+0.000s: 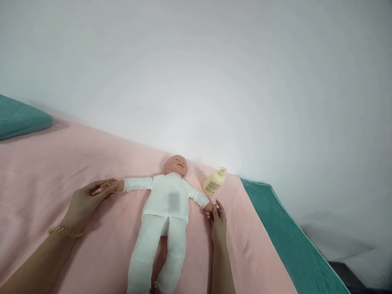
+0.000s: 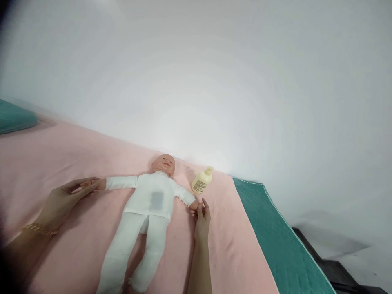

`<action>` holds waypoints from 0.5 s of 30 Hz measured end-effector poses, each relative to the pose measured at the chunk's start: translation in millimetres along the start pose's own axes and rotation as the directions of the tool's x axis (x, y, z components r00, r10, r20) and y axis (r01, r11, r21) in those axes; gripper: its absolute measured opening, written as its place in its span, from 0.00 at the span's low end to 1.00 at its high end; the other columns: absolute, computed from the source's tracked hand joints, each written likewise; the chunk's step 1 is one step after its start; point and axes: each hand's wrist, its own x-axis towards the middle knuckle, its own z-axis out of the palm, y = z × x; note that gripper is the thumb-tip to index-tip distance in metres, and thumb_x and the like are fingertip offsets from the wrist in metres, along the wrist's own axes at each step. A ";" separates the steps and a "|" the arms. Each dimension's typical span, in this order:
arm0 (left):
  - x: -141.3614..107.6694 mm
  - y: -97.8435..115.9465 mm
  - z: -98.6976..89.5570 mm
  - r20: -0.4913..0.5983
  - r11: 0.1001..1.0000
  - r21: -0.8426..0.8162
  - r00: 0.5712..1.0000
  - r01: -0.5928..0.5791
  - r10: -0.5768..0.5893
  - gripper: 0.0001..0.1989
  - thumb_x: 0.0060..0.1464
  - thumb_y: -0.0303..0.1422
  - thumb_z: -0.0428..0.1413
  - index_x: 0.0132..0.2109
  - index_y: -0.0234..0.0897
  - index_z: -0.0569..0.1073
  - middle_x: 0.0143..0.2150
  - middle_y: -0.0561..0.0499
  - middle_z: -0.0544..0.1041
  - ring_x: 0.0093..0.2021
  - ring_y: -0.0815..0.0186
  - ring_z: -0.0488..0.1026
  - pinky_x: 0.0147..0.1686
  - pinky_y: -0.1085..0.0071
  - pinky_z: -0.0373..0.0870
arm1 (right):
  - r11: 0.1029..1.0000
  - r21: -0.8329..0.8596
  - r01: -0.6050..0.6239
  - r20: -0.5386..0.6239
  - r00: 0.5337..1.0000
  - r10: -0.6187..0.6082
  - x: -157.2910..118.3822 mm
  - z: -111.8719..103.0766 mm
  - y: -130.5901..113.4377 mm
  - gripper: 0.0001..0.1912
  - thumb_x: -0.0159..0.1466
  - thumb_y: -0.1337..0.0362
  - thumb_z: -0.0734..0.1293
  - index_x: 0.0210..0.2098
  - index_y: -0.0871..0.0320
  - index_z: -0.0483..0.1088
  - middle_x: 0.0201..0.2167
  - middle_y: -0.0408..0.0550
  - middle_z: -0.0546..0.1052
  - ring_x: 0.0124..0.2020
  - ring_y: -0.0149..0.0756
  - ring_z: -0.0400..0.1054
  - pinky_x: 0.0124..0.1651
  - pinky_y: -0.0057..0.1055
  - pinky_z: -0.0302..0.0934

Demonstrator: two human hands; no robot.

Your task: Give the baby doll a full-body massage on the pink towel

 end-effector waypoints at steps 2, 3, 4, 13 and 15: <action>0.8 -1.6 0.1 -0.016 1.000 0.000 1.000 0.003 -0.003 0.28 0.47 0.53 0.63 0.50 0.41 0.78 0.53 0.47 0.79 0.52 0.54 0.75 0.54 0.61 0.71 | 1.000 -0.001 -0.011 0.004 1.000 0.011 1.0 -1.5 0.1 0.18 0.69 0.57 0.66 0.55 0.58 0.68 0.53 0.52 0.72 0.49 0.41 0.71 0.50 0.43 0.70; 1.0 -1.9 0.2 -0.020 1.000 0.005 1.000 0.003 -0.003 0.28 0.47 0.53 0.63 0.50 0.41 0.78 0.53 0.47 0.79 0.52 0.54 0.75 0.54 0.61 0.71 | 1.000 -0.001 -0.017 0.008 1.000 0.017 1.6 -2.5 0.1 0.17 0.69 0.57 0.66 0.54 0.59 0.68 0.52 0.52 0.72 0.48 0.40 0.71 0.49 0.43 0.70; 0.9 -1.8 0.4 -0.019 1.000 0.008 1.000 0.004 -0.004 0.28 0.47 0.53 0.63 0.50 0.41 0.78 0.53 0.47 0.79 0.52 0.54 0.75 0.53 0.62 0.72 | 1.000 -0.002 -0.025 0.012 1.000 0.025 2.3 -3.7 0.0 0.17 0.69 0.57 0.66 0.54 0.59 0.68 0.51 0.52 0.73 0.46 0.39 0.72 0.47 0.41 0.71; -1.0 -4.0 0.9 -0.005 0.994 -0.113 1.000 0.013 -0.014 0.28 0.49 0.51 0.63 0.53 0.40 0.78 0.53 0.47 0.79 0.50 0.56 0.77 0.54 0.62 0.73 | 0.998 -0.016 -0.065 0.004 0.998 0.065 4.4 -9.4 0.0 0.22 0.64 0.50 0.69 0.50 0.59 0.71 0.32 0.45 0.75 0.28 0.33 0.71 0.28 0.29 0.66; 1.4 -9.4 0.1 0.007 0.991 -0.129 1.000 0.020 -0.020 0.28 0.50 0.51 0.62 0.54 0.41 0.77 0.54 0.47 0.78 0.51 0.56 0.77 0.56 0.61 0.72 | 0.998 -0.019 -0.067 -0.001 0.998 0.067 3.8 -8.1 -0.7 0.19 0.67 0.53 0.67 0.51 0.60 0.70 0.38 0.47 0.76 0.33 0.33 0.72 0.34 0.32 0.70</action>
